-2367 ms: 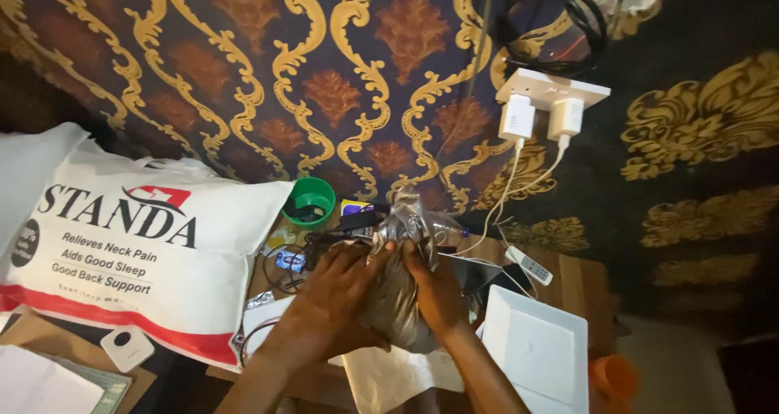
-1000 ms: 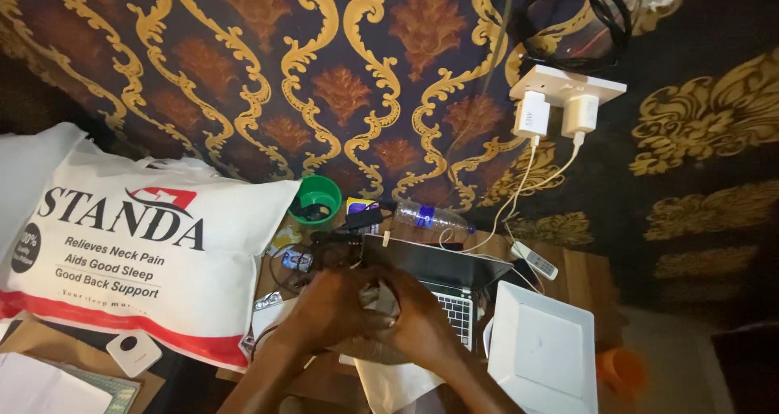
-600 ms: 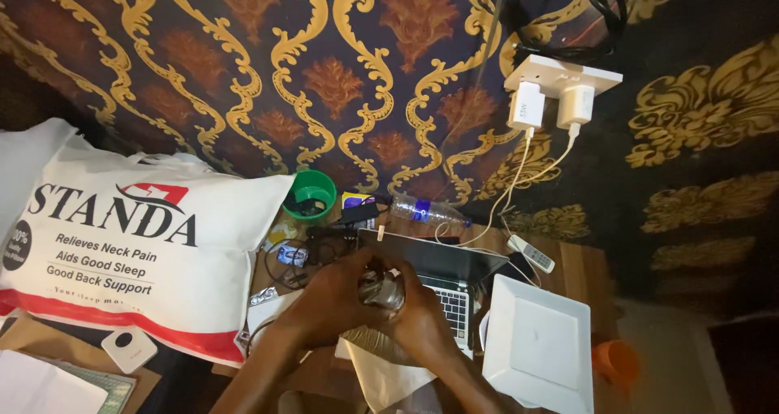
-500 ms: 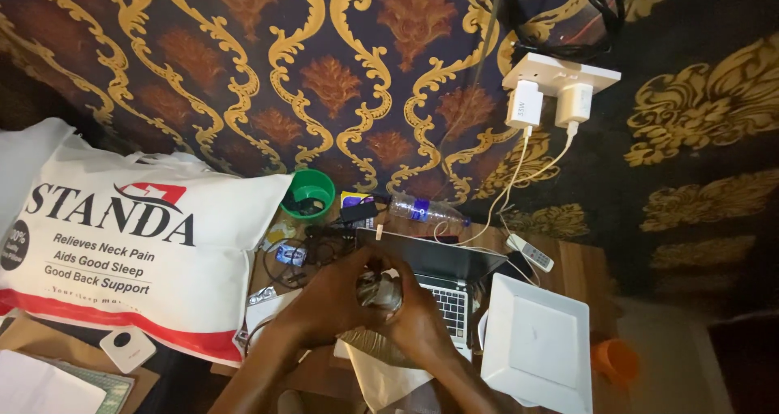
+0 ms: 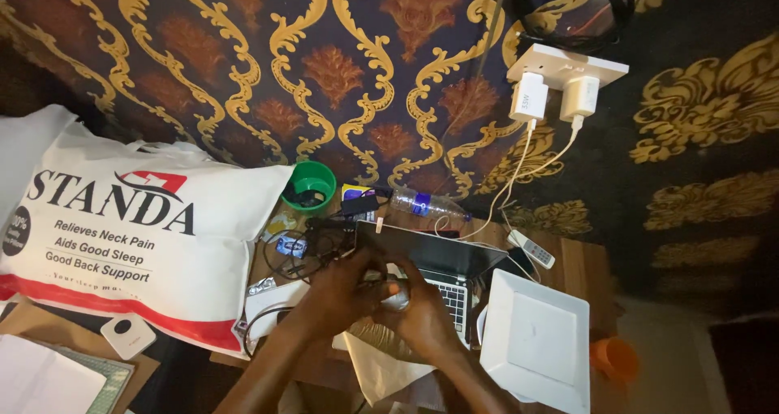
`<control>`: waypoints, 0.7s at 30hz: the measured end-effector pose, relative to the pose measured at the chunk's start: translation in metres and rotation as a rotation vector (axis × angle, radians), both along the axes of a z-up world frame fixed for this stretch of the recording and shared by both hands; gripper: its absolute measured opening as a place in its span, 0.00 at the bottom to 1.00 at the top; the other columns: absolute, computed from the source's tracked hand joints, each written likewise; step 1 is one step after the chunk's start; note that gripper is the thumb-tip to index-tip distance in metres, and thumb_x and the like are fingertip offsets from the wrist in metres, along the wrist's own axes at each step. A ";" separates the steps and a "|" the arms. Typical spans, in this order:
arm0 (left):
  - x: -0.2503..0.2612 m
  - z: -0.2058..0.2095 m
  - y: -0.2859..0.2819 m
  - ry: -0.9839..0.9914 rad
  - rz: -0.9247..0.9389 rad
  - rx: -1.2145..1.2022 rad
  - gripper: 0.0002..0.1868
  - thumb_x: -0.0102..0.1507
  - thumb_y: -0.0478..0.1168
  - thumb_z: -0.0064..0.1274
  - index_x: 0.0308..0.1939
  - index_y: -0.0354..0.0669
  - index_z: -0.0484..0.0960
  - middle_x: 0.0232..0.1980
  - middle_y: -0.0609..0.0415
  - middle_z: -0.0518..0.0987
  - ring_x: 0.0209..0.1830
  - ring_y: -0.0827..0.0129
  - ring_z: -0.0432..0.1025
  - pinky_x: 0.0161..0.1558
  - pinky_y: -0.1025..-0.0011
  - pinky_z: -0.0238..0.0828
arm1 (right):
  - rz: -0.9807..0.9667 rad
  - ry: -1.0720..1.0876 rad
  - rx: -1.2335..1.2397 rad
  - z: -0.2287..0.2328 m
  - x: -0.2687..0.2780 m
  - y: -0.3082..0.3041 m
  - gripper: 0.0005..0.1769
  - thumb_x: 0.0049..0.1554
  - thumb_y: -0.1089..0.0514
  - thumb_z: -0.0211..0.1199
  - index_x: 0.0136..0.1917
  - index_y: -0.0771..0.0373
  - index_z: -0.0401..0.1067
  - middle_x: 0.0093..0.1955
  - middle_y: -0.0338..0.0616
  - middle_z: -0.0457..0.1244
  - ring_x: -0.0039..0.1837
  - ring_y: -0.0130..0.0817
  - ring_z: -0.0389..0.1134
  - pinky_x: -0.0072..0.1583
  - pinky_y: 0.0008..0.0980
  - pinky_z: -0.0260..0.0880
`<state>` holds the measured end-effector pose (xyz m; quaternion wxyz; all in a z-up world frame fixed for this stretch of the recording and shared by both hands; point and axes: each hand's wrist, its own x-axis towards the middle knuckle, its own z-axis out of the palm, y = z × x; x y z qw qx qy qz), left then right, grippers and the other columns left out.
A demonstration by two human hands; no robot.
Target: Unpacking and inspecting a variety of electronic items and grooming tools from their packaging materials on a desk.
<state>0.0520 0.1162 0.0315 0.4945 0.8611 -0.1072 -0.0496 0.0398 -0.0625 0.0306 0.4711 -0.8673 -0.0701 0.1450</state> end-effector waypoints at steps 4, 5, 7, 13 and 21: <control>-0.003 -0.009 -0.008 0.076 0.000 -0.120 0.21 0.58 0.51 0.64 0.45 0.40 0.80 0.41 0.47 0.86 0.43 0.56 0.83 0.44 0.61 0.77 | 0.010 0.050 -0.079 0.002 -0.001 -0.002 0.51 0.44 0.53 0.79 0.73 0.46 0.54 0.54 0.44 0.73 0.55 0.42 0.77 0.54 0.38 0.77; -0.005 -0.008 -0.010 0.008 0.033 -0.148 0.22 0.57 0.51 0.64 0.47 0.40 0.80 0.40 0.47 0.85 0.43 0.56 0.83 0.43 0.61 0.78 | -0.001 0.022 -0.014 0.003 -0.003 -0.003 0.52 0.42 0.55 0.79 0.74 0.46 0.55 0.55 0.47 0.73 0.56 0.44 0.77 0.54 0.39 0.77; -0.005 -0.015 -0.014 -0.061 0.066 -0.178 0.23 0.57 0.50 0.64 0.49 0.40 0.79 0.40 0.46 0.85 0.42 0.56 0.83 0.42 0.62 0.78 | -0.012 -0.006 0.050 0.002 -0.004 -0.005 0.54 0.40 0.57 0.78 0.74 0.47 0.55 0.56 0.49 0.73 0.58 0.45 0.76 0.55 0.40 0.77; 0.000 -0.036 -0.021 0.010 0.257 -0.089 0.16 0.59 0.47 0.64 0.43 0.41 0.81 0.40 0.44 0.85 0.41 0.53 0.82 0.41 0.60 0.77 | 0.076 -0.525 0.007 -0.009 -0.007 -0.013 0.62 0.36 0.56 0.84 0.76 0.64 0.53 0.73 0.62 0.57 0.73 0.59 0.60 0.69 0.48 0.64; 0.009 -0.074 -0.020 -0.079 0.415 -0.189 0.17 0.58 0.41 0.62 0.48 0.41 0.76 0.46 0.43 0.82 0.47 0.54 0.79 0.47 0.61 0.74 | 0.263 -0.555 -0.361 0.030 -0.017 0.003 0.73 0.28 0.42 0.87 0.76 0.70 0.52 0.69 0.65 0.56 0.69 0.63 0.58 0.65 0.53 0.58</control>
